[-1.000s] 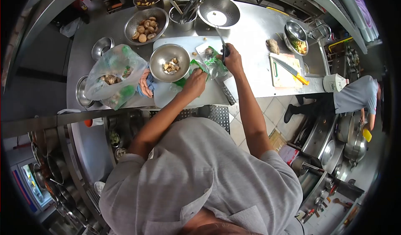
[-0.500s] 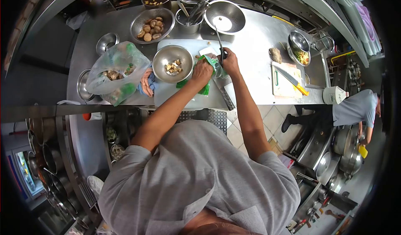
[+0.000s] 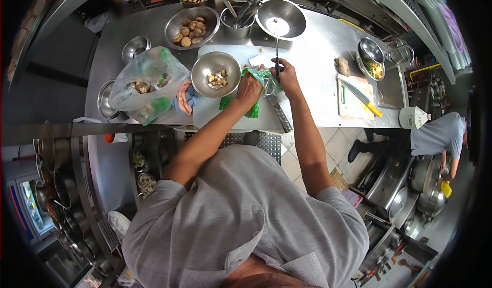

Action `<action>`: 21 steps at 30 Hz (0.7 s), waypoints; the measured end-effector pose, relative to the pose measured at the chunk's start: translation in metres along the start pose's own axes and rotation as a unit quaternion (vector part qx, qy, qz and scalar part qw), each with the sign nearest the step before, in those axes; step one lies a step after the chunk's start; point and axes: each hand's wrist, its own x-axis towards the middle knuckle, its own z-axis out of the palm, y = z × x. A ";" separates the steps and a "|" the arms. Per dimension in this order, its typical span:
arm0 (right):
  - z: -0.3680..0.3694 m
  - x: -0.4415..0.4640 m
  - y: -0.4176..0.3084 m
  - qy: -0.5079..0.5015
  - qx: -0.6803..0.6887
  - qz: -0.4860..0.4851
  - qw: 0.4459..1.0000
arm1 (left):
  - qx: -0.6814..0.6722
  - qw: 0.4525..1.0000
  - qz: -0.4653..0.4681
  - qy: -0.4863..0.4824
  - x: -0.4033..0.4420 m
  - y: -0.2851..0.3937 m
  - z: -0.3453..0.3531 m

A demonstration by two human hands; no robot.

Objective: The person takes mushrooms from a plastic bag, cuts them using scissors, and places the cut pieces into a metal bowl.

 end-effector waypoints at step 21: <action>-0.009 -0.002 0.019 0.103 -0.106 -0.030 0.989 | -0.191 0.975 -0.058 -0.103 -0.019 0.040 -0.104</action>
